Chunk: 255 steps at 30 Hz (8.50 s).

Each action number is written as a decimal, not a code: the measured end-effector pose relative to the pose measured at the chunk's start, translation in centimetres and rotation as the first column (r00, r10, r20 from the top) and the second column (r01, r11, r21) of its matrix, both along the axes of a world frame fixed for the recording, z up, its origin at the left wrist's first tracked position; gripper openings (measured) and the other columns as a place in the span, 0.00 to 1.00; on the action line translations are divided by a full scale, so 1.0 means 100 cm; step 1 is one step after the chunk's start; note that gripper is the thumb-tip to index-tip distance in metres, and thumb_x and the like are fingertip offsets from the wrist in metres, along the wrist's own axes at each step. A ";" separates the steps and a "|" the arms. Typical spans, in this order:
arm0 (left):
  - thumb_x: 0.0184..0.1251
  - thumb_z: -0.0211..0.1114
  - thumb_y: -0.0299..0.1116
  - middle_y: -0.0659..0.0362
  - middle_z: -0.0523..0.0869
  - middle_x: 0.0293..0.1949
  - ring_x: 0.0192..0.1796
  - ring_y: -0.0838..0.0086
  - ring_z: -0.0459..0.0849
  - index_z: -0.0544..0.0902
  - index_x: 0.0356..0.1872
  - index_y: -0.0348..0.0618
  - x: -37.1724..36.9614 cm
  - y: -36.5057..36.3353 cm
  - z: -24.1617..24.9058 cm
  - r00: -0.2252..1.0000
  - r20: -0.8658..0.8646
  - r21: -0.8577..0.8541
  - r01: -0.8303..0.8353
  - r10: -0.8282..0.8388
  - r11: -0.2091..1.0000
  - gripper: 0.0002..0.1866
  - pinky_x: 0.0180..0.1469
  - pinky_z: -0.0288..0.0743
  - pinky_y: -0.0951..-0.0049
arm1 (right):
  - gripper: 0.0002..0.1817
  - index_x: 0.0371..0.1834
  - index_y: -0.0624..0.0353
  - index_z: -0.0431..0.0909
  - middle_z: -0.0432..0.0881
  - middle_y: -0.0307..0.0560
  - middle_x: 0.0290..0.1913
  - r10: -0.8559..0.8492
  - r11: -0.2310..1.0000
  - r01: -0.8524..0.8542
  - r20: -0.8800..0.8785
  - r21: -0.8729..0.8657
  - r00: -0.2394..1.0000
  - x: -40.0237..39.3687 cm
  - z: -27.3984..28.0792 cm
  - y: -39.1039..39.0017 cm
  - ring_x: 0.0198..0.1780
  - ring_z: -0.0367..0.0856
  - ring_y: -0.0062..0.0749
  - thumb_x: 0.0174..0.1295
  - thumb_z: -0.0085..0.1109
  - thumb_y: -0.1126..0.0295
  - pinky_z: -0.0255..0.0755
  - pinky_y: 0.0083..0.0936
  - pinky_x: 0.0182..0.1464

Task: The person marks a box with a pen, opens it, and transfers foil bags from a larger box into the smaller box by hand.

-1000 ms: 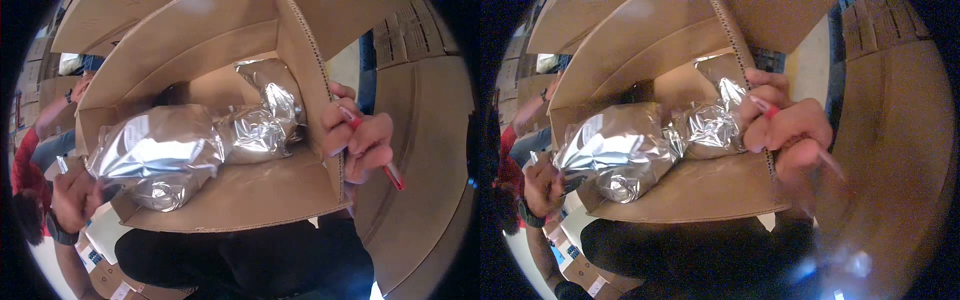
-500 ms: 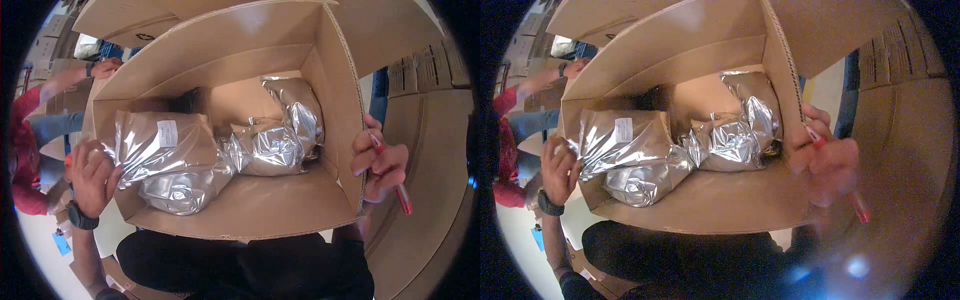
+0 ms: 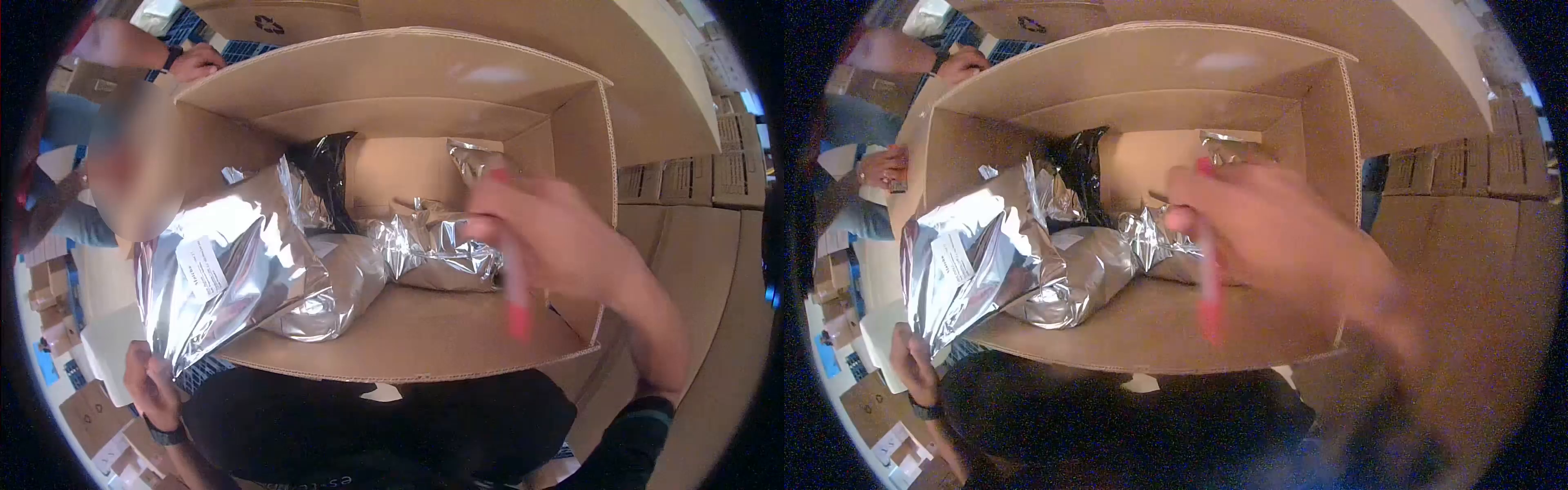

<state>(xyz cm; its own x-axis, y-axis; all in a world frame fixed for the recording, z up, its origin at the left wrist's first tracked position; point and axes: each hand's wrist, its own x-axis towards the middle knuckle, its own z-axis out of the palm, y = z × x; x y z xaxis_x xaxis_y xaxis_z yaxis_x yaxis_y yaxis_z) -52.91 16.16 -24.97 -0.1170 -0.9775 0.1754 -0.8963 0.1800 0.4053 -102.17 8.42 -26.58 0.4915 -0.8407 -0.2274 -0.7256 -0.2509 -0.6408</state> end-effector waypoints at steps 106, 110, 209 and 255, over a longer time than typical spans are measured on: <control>0.68 0.61 0.37 0.57 0.78 0.41 0.40 0.76 0.75 0.65 0.66 0.29 0.085 -0.053 0.017 0.983 -0.033 0.434 -0.150 0.182 0.888 0.30 0.42 0.70 0.77 | 0.13 0.40 0.53 0.61 0.76 0.45 0.40 -0.640 -0.063 0.948 0.742 -0.311 0.201 -0.128 -0.044 0.166 0.41 0.76 0.28 0.65 0.59 0.75 0.74 0.29 0.47; 0.69 0.60 0.36 0.53 0.76 0.48 0.48 0.73 0.74 0.69 0.57 0.32 0.079 -0.041 0.005 0.996 0.086 0.062 0.018 -0.023 0.998 0.22 0.53 0.70 0.69 | 0.18 0.35 0.53 0.57 0.78 0.47 0.34 -0.575 -0.115 0.912 0.775 -0.395 0.263 -0.101 -0.012 0.122 0.36 0.76 0.26 0.63 0.62 0.76 0.72 0.24 0.44; 0.32 0.72 0.33 0.62 0.85 0.35 0.37 0.63 0.84 0.88 0.23 0.58 -0.076 0.005 0.094 0.744 0.124 -0.129 0.668 -0.657 0.733 0.10 0.40 0.75 0.64 | 0.23 0.34 0.57 0.65 0.71 0.42 0.28 0.014 0.966 -0.103 0.345 0.239 0.938 0.030 -0.153 -0.051 0.28 0.74 0.38 0.54 0.65 0.52 0.70 0.36 0.34; 0.27 0.73 0.40 0.67 0.78 0.25 0.31 0.67 0.78 0.88 0.20 0.65 -0.068 0.011 0.089 0.899 0.086 -0.097 0.437 -0.430 0.894 0.10 0.38 0.66 0.65 | 0.28 0.26 0.53 0.55 0.58 0.35 0.11 -0.106 0.931 -0.348 0.994 0.110 0.032 0.010 0.019 -0.068 0.11 0.53 0.19 0.62 0.57 0.44 0.42 0.23 0.16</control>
<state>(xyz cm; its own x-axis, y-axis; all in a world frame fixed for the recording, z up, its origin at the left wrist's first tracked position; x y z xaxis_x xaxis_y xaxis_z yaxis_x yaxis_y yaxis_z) -59.68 17.26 -16.12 -0.5388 -0.8019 0.2584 -0.7411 0.5970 0.3073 -101.14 1.64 -24.67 0.5213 -0.7550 0.3978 0.6648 0.0670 -0.7440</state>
